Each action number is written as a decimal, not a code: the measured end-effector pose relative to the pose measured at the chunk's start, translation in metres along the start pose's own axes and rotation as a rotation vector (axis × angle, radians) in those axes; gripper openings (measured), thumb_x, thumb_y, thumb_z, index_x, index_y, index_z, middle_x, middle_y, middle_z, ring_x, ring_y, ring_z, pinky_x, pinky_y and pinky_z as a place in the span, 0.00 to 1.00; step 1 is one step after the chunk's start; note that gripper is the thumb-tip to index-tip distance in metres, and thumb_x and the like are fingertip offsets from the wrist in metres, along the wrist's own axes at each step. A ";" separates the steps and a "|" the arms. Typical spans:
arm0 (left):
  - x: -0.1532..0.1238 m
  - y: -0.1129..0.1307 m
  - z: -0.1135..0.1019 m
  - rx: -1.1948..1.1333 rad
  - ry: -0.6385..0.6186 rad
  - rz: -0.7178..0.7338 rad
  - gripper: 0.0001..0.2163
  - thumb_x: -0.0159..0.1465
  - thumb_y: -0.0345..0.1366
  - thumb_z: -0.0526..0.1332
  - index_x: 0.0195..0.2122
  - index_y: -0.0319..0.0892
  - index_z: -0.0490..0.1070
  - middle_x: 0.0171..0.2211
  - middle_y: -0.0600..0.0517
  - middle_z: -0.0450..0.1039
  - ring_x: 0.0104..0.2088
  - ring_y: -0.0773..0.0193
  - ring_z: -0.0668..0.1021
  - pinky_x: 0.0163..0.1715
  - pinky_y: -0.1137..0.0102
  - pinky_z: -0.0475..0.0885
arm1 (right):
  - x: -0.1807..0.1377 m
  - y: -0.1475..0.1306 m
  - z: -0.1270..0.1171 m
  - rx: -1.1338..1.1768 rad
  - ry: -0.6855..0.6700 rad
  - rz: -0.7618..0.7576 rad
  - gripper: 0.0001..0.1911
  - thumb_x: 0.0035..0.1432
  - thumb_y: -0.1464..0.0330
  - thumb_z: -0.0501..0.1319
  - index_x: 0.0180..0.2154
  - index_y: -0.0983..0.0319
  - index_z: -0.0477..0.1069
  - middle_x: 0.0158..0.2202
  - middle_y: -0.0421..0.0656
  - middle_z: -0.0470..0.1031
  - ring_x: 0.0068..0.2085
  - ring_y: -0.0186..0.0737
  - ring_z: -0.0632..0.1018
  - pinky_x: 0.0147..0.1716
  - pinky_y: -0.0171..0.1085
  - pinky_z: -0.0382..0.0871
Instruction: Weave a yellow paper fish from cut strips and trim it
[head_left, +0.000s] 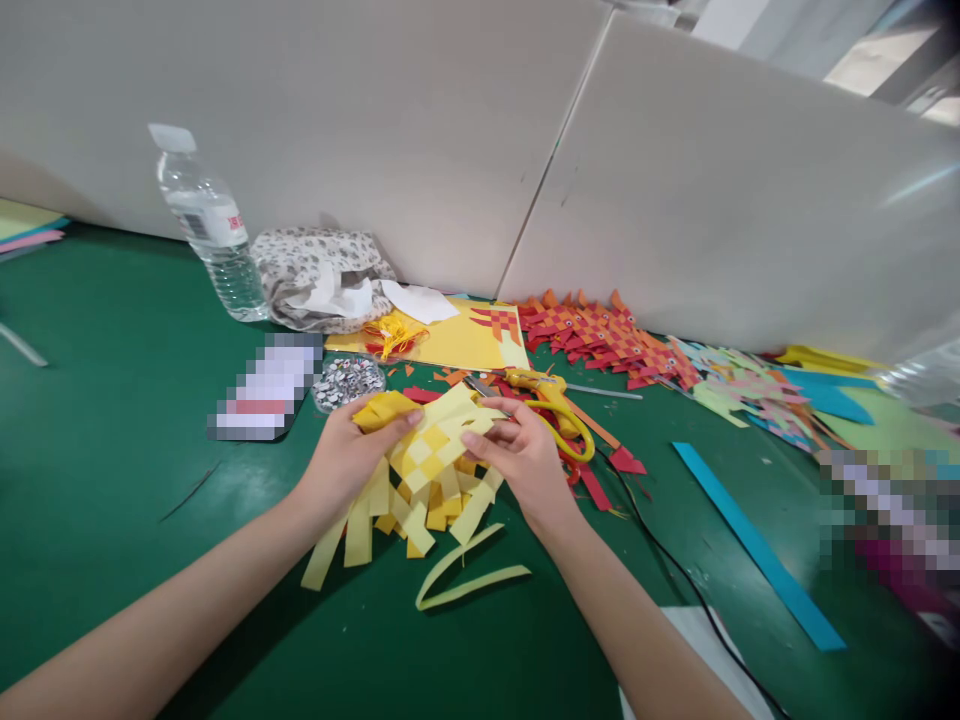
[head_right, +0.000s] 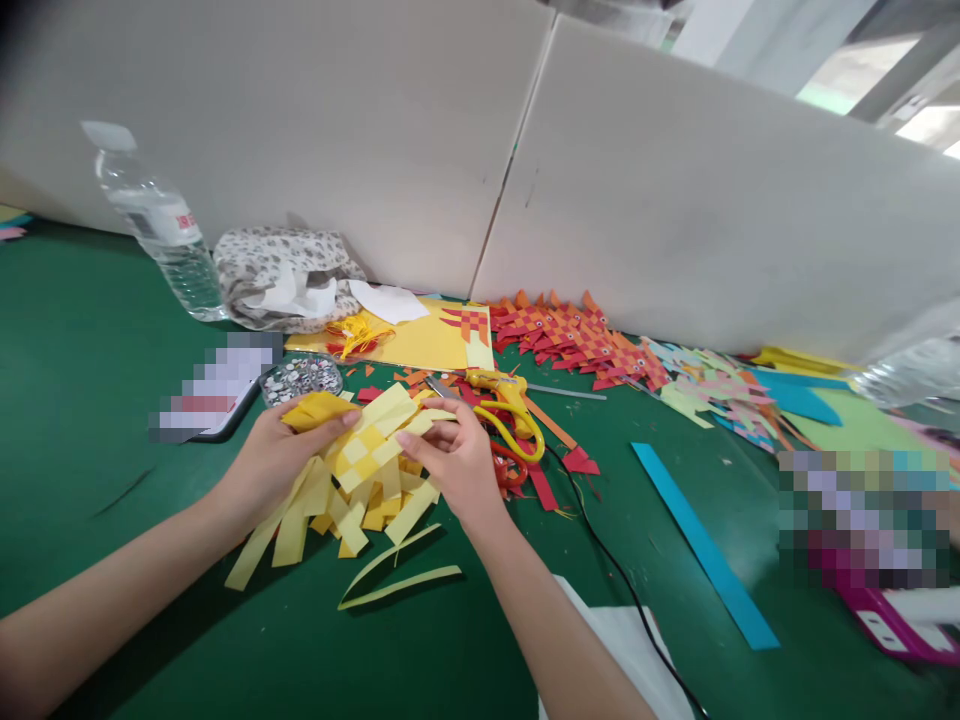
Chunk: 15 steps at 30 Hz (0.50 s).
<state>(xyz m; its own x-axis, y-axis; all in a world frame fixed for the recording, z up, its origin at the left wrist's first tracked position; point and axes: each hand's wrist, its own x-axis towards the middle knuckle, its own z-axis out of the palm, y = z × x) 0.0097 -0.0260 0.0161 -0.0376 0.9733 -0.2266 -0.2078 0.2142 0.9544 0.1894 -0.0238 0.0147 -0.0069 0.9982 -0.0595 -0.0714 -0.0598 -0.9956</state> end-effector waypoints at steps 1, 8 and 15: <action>0.000 0.000 0.000 0.002 -0.005 0.005 0.15 0.46 0.43 0.69 0.32 0.41 0.72 0.32 0.51 0.78 0.31 0.60 0.79 0.31 0.68 0.74 | 0.000 0.000 0.000 0.005 0.014 -0.008 0.27 0.36 0.65 0.71 0.40 0.60 0.65 0.25 0.37 0.76 0.29 0.36 0.77 0.34 0.39 0.74; -0.002 -0.002 0.000 -0.014 0.011 0.073 0.15 0.48 0.42 0.69 0.34 0.41 0.73 0.33 0.50 0.77 0.33 0.60 0.79 0.32 0.68 0.74 | -0.006 -0.003 0.008 0.064 -0.082 0.105 0.29 0.36 0.64 0.72 0.42 0.60 0.66 0.33 0.41 0.77 0.34 0.40 0.78 0.35 0.39 0.74; -0.004 -0.004 0.002 0.031 -0.187 -0.020 0.12 0.50 0.40 0.68 0.34 0.42 0.72 0.35 0.52 0.76 0.35 0.62 0.78 0.34 0.70 0.73 | -0.002 -0.002 0.005 0.087 0.094 0.004 0.30 0.37 0.66 0.71 0.43 0.61 0.65 0.31 0.41 0.79 0.33 0.41 0.79 0.36 0.40 0.73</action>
<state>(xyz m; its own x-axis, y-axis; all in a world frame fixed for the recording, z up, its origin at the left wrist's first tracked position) 0.0127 -0.0303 0.0139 0.1488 0.9666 -0.2086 -0.1760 0.2335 0.9563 0.1844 -0.0255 0.0168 0.0854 0.9936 -0.0744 -0.1577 -0.0603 -0.9856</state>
